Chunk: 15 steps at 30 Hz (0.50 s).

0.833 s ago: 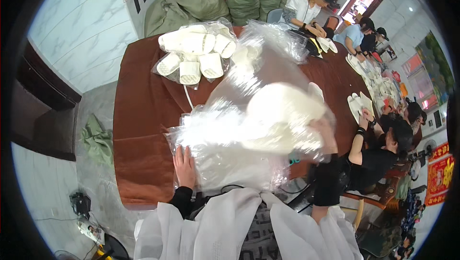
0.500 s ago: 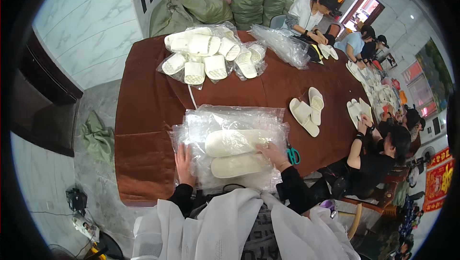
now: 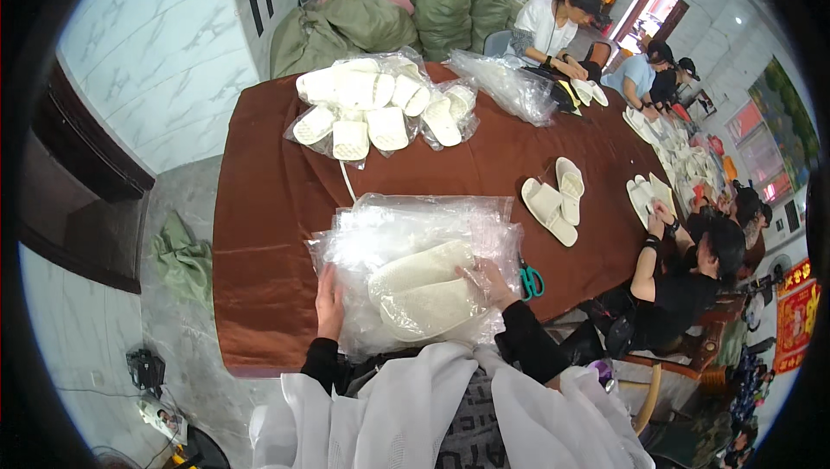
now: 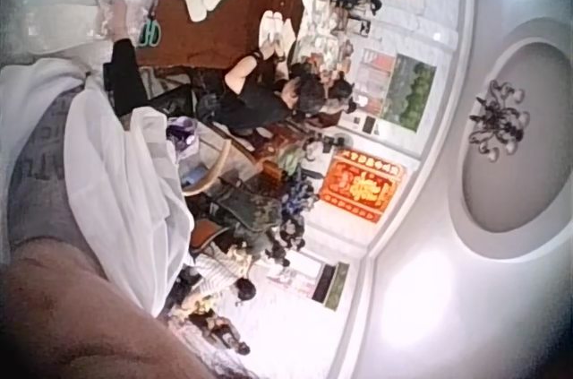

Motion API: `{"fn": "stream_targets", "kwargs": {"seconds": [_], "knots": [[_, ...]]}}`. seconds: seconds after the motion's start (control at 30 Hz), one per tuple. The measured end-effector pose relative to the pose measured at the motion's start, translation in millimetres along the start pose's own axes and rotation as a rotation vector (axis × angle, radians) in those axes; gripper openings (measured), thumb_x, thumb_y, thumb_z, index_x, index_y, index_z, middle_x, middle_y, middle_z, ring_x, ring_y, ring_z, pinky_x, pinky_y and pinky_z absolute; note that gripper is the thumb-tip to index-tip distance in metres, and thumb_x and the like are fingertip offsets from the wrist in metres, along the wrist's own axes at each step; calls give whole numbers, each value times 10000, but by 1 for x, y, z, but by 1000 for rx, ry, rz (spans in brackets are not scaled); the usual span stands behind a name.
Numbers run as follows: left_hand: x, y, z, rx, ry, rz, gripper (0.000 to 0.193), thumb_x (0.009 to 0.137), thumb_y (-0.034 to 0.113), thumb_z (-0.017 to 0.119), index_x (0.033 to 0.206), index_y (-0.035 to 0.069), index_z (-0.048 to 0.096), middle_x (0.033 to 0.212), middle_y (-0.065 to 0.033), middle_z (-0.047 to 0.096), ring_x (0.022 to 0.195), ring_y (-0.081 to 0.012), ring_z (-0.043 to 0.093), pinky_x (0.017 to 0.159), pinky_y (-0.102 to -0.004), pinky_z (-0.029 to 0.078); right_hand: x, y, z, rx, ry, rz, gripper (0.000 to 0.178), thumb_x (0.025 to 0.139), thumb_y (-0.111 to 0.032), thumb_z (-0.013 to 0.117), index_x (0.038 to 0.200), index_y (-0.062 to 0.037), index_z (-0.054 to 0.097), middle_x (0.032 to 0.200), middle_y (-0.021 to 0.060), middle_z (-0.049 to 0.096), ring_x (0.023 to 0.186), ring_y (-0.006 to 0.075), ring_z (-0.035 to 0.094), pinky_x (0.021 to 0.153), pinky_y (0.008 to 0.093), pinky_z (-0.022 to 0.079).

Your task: Assembling and inspecting white slipper components at a production table.

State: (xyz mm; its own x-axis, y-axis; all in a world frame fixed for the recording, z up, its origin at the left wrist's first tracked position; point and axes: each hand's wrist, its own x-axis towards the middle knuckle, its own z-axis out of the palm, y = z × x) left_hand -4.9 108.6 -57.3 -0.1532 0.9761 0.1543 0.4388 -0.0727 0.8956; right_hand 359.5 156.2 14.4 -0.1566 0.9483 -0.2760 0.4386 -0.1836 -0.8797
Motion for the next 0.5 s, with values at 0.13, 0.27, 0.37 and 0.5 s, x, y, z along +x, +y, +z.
{"fn": "stream_targets", "kwargs": {"seconds": [0.13, 0.27, 0.37, 0.5], "knots": [[13, 62, -7, 275, 85, 197, 445, 929, 45, 517, 1372, 43, 473, 1491, -174, 366, 1403, -336, 314, 1151, -454, 233, 3, 28, 0, 113, 79, -26, 319, 870, -273, 715, 1003, 6, 634, 811, 2, 628, 705, 86, 545, 607, 289, 458], [9, 97, 7, 447, -198, 293, 549, 924, 141, 563, 1446, 99, 398, 1559, -137, 254, 1459, -327, 177, 1157, -535, 155, 6, 26, 9, 24, 132, -50, 330, 868, -280, 695, 1014, 13, 650, 853, 77, 666, 748, 138, 598, 665, 321, 481], [2, 53, 23, 528, -185, 207, 609, 916, 199, 576, 1476, 123, 349, 1577, -107, 217, 1464, -330, 153, 1154, -554, 145, 6, 7, 5, -51, 127, -122, 351, 851, -291, 691, 1024, 13, 664, 887, 146, 699, 779, 200, 651, 713, 349, 502], [1, 21, 35, 725, -136, 146, 664, 895, 300, 601, 1484, 142, 339, 1577, -105, 218, 1460, -324, 167, 1147, -564, 159, 0, 27, -58, -261, 292, -48, 340, 836, -288, 701, 987, 15, 669, 858, 160, 690, 766, 201, 655, 694, 353, 506]]}}
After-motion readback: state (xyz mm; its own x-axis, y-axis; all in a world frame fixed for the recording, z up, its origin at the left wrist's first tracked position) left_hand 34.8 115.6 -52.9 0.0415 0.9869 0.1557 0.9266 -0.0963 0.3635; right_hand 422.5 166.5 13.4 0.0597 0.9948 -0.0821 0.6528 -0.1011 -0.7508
